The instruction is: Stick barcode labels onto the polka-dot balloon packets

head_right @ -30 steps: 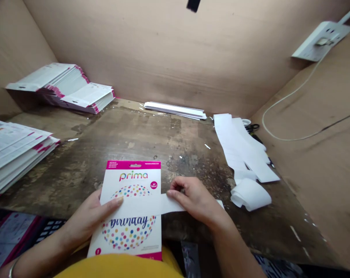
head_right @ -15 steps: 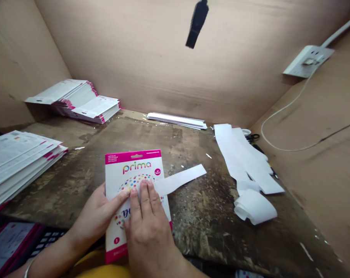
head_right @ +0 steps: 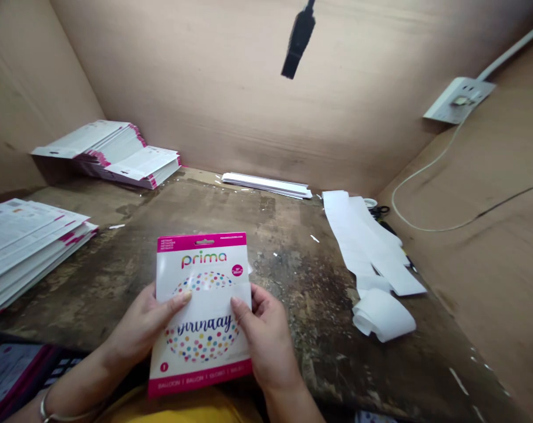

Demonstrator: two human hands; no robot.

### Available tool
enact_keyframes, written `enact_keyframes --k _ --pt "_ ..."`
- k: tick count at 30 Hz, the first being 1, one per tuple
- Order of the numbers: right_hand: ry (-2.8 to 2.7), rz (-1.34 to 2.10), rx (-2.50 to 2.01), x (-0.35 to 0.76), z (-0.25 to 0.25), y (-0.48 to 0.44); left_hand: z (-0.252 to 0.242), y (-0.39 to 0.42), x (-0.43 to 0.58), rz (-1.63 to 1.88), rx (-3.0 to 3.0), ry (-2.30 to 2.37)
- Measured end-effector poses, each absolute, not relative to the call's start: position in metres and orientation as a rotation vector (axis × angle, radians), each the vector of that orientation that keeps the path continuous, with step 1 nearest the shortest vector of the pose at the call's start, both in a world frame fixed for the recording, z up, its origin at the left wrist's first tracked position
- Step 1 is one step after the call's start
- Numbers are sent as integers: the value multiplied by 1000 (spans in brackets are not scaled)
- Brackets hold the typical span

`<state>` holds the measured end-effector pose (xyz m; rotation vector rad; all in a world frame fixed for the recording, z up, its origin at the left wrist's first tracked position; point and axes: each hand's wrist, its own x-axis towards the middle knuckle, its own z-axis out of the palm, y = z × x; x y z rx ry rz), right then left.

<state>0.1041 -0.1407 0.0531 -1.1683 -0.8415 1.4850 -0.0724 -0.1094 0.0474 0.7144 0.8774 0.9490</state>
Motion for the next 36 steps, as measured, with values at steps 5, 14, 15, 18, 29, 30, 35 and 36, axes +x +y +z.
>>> enact_keyframes --k 5,14,15,18,29,30,35,36 --pt "-646 1824 -989 113 58 -135 45 -107 -72 915 685 825" --pt "-558 1768 -972 112 57 -131 46 -106 -80 909 644 694" --pt "-531 1735 -984 113 58 -130 46 -106 -83 880 591 656" --pt "-464 1682 -1015 116 62 -128 45 -106 -85 714 419 562" --pt "-296 1739 -1116 107 28 -117 16 -90 -86 1007 951 1331" --pt "-296 1721 -1141 106 25 -114 13 -86 -90 1005 1037 1386" --pt "-347 1640 -1219 101 16 -109 19 -73 -98 974 1499 1573" --pt "-371 1624 -1233 101 15 -109 21 -72 -97 964 1613 1601"
